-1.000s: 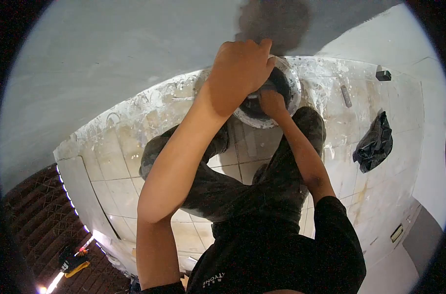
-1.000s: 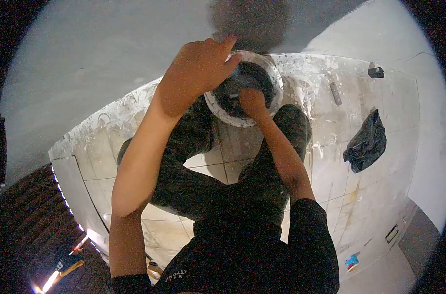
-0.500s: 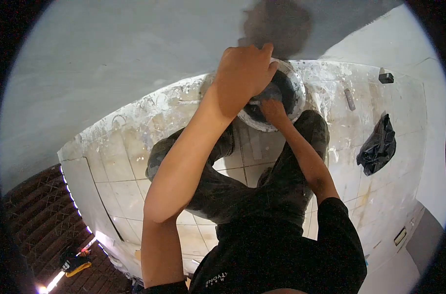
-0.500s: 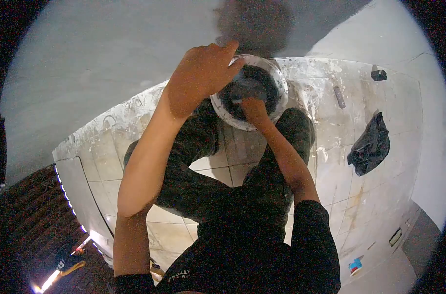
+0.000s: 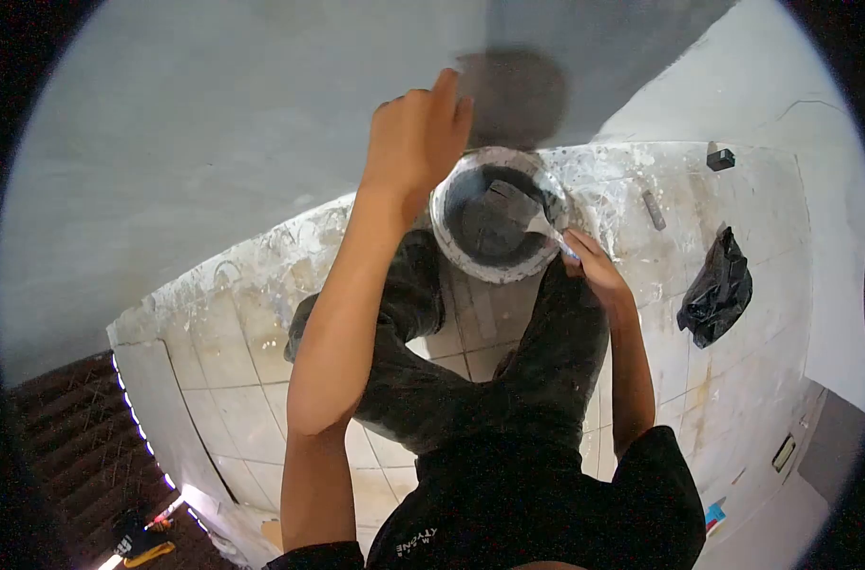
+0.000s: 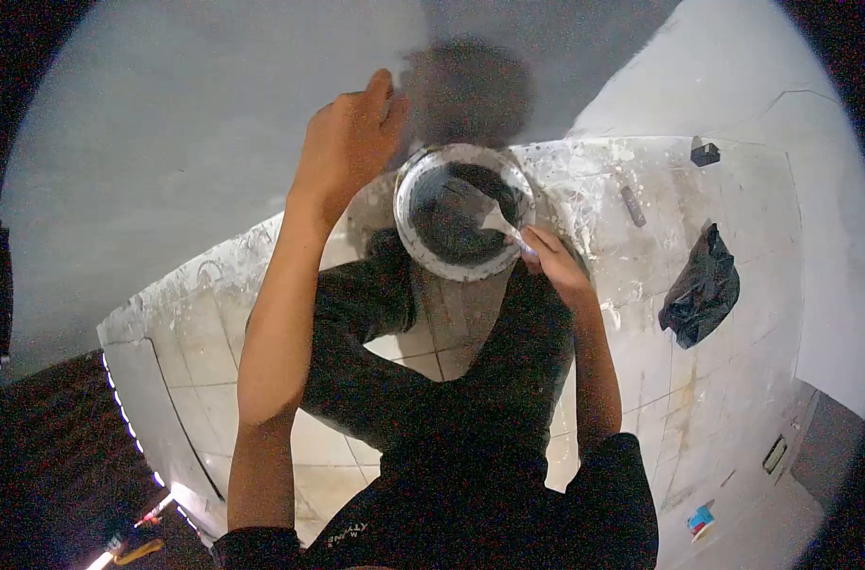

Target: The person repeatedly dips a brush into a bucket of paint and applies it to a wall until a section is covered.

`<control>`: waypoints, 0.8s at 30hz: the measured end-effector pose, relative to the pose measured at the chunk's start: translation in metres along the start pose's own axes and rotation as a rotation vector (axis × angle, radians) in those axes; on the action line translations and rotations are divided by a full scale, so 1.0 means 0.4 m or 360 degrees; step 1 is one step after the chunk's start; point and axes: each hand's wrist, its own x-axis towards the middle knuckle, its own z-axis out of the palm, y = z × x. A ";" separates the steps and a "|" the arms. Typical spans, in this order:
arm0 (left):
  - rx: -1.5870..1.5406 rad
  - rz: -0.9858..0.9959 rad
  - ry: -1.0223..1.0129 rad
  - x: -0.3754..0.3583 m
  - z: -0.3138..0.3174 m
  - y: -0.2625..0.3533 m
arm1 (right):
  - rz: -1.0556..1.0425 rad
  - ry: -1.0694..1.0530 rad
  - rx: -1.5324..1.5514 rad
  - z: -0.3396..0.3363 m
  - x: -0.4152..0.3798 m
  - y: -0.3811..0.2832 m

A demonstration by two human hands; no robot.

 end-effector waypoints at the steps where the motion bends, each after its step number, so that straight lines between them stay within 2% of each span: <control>1: -0.0019 0.0001 0.0076 0.008 -0.009 -0.002 | 0.0025 0.0020 0.0182 0.001 -0.018 -0.013; 2: -0.0038 0.0006 0.0154 0.016 -0.018 -0.001 | -0.0129 -0.0190 0.0231 -0.012 -0.042 -0.031; 5: -0.0012 -0.0009 0.0304 0.038 -0.038 0.002 | -0.0403 0.0032 0.0254 0.036 -0.093 -0.077; 7: -0.0006 -0.0019 0.0380 0.052 -0.049 0.011 | -0.0573 0.0131 0.0450 0.056 -0.108 -0.123; 13: -0.0063 0.0154 0.0757 0.081 -0.056 0.034 | -0.1153 0.0673 -0.0080 0.054 -0.213 -0.442; 17: -0.0042 0.0285 0.0946 0.096 -0.051 0.035 | -0.1914 0.1126 -0.0424 0.006 -0.222 -0.661; 24: -0.0025 0.0247 0.0969 0.115 -0.047 0.036 | -0.2084 0.1606 -0.0754 0.020 -0.312 -0.982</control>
